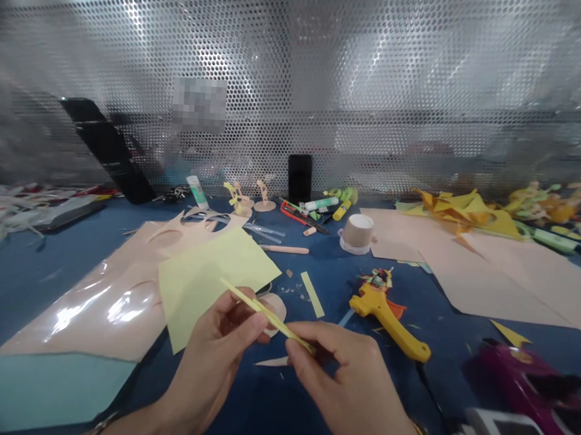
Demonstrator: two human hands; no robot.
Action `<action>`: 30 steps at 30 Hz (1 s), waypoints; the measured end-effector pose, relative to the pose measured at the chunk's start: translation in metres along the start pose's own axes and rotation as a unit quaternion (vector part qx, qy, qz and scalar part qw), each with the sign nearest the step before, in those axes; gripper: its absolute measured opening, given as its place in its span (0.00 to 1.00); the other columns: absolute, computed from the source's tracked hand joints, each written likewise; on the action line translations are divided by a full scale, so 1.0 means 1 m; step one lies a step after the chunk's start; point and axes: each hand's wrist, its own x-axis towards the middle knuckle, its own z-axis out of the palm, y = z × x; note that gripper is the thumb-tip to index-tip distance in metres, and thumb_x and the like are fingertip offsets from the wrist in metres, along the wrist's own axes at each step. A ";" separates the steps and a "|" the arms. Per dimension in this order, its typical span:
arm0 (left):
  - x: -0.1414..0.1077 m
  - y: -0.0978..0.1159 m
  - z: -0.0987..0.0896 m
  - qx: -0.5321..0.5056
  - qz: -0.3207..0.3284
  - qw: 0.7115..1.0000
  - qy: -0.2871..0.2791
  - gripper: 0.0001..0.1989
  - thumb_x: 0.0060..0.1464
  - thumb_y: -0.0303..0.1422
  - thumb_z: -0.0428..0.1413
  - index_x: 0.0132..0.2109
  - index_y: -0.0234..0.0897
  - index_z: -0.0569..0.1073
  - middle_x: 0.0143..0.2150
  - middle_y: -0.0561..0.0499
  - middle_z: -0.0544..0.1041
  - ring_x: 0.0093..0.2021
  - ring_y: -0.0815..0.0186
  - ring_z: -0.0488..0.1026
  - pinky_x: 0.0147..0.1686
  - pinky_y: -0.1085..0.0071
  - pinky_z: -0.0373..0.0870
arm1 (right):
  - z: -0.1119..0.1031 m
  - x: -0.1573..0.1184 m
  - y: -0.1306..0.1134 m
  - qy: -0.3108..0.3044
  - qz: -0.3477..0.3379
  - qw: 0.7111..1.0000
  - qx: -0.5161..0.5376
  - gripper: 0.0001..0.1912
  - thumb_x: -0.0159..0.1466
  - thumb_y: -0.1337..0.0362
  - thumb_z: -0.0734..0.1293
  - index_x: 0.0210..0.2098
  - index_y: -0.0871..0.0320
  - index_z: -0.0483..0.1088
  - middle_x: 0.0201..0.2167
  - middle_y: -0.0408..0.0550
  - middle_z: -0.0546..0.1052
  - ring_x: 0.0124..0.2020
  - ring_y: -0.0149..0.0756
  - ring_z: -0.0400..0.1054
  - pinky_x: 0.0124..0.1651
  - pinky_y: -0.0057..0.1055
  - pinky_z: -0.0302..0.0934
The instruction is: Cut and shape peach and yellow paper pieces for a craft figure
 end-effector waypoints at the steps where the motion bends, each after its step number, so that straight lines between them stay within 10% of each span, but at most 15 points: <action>1: 0.000 0.000 0.000 -0.002 -0.002 1.000 -0.001 0.08 0.50 0.31 0.64 0.35 0.36 0.72 0.30 0.52 0.76 0.32 0.69 0.72 0.34 0.75 0.70 | 0.000 0.000 0.000 -0.006 0.005 1.000 0.002 0.11 0.62 0.62 0.64 0.38 0.50 0.79 0.21 0.39 0.78 0.22 0.30 0.71 0.25 0.20 0.66; 30: 0.006 0.001 -0.005 -0.034 0.016 0.998 -0.053 0.11 0.52 0.32 0.63 0.44 0.43 0.75 0.33 0.55 0.73 0.34 0.72 0.68 0.37 0.78 0.64 | 0.001 -0.001 0.006 -0.087 0.006 0.995 0.044 0.19 0.66 0.62 0.57 0.51 0.57 0.73 0.20 0.42 0.75 0.21 0.30 0.69 0.25 0.24 0.64</action>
